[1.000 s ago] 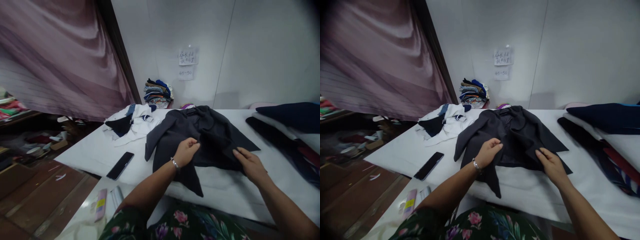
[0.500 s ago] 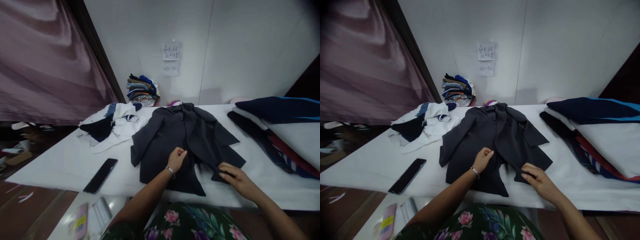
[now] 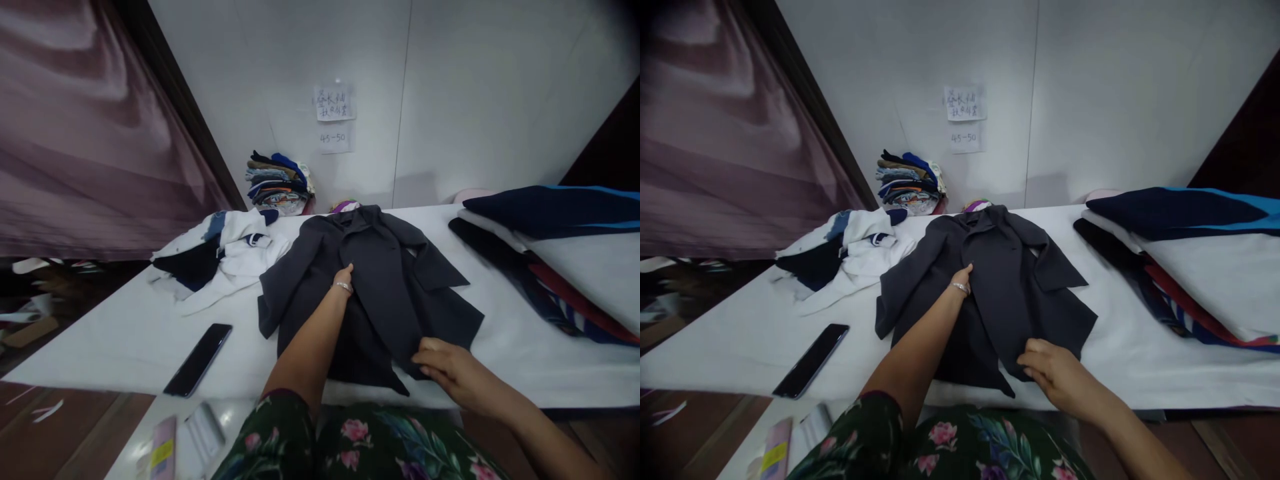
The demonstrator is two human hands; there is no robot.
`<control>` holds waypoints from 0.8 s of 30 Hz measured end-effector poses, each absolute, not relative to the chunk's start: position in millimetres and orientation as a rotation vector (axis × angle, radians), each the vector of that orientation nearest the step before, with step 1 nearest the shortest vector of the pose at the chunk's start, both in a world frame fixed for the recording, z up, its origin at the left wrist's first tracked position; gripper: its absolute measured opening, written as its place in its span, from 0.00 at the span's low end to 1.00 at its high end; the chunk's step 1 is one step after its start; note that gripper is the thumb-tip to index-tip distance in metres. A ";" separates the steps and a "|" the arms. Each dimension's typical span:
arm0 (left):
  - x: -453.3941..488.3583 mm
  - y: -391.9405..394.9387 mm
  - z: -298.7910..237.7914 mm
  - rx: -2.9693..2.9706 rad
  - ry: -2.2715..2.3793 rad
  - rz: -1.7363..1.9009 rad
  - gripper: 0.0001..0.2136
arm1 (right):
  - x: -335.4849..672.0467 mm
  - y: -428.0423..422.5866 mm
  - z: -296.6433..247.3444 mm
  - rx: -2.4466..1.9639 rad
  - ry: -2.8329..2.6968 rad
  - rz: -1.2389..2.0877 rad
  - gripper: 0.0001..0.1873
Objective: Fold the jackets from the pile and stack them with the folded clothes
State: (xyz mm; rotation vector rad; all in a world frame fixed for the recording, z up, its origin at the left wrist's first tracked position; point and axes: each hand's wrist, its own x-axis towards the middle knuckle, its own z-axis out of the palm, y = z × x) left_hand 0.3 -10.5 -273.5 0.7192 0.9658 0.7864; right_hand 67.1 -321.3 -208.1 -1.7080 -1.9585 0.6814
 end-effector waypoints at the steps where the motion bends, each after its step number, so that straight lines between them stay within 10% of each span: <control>1: -2.1 -11.5 -279.5 0.690 0.965 0.767 0.07 | 71.7 -325.8 -212.6 -1.715 -1.917 0.732 0.15; 24: -13.8 -24.0 -301.7 0.749 0.890 0.831 0.06 | 74.4 -335.0 -240.0 -1.625 -1.595 1.017 0.13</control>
